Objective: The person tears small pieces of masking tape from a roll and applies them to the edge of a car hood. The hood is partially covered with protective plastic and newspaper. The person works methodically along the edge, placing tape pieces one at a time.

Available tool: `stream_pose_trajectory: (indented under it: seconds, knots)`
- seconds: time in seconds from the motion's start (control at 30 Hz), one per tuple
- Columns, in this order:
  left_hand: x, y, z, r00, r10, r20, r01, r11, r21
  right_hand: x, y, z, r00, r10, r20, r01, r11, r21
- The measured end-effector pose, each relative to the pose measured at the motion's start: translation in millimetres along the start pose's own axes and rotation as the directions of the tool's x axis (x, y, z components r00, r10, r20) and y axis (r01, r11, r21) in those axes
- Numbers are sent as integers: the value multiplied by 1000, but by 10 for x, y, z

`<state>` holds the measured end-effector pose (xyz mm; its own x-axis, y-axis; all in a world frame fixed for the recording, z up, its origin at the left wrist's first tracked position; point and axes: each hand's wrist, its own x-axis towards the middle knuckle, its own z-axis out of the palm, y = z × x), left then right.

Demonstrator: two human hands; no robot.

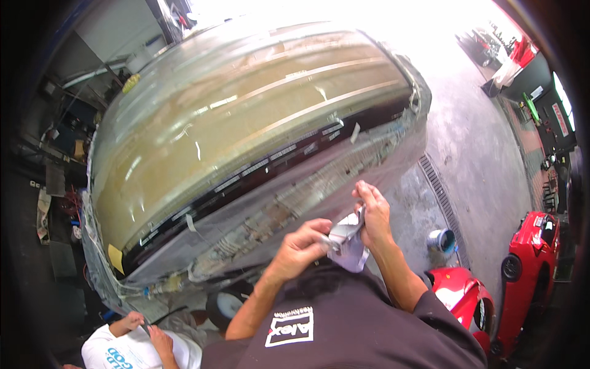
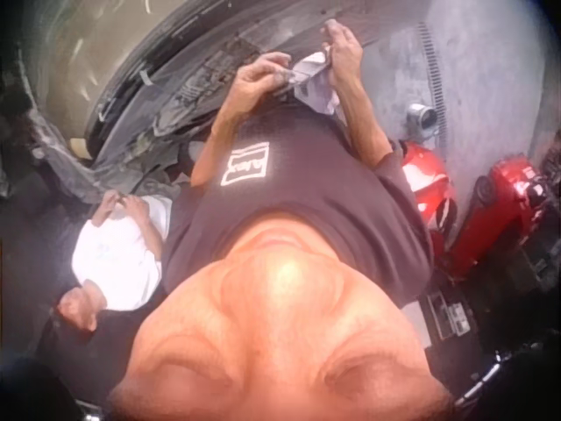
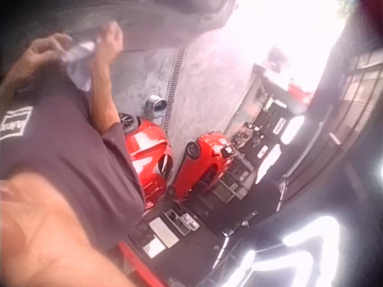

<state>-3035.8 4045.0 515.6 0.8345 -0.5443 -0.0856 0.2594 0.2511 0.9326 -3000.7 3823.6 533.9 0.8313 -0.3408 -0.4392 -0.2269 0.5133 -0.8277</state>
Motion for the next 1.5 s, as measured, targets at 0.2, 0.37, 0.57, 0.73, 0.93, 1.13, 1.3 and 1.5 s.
stream_pose_trajectory:
  seconds: [0.2, 0.37, 0.57, 0.73, 0.93, 1.13, 1.3, 1.5]
  knots:
    - [57, -404, 209, 978, -111, -175, 68, 969, -236, -76, 24, 245, 990, -88, 110, 84, 996, 36]
    - [-35, -280, 75, 967, -46, -252, -25, 962, -272, -175, 137, 288, 937, 0, 350, 39, 994, -104]
    - [30, -309, 17, 830, 15, -558, -180, 953, -242, 248, -17, -16, 924, -234, 303, 307, 926, -222]
    - [121, -111, 73, 821, -97, -563, -107, 941, -320, 18, -400, 74, 751, 167, 639, 408, 643, -648]
    - [410, -167, 365, 824, -180, -537, 48, 967, -250, 135, 28, -177, 805, 93, 586, 257, 836, -485]
    - [551, -245, 573, 828, -203, -523, 69, 962, -264, 151, -66, -412, 845, 248, 473, -19, 899, -437]
    - [705, -357, 726, 804, -186, -564, 64, 971, -230, 179, -209, -558, 853, 298, 429, -89, 893, -441]
    - [809, -431, 803, 804, -162, -573, 31, 972, -231, 172, -293, -575, 871, 232, 434, -64, 928, -367]
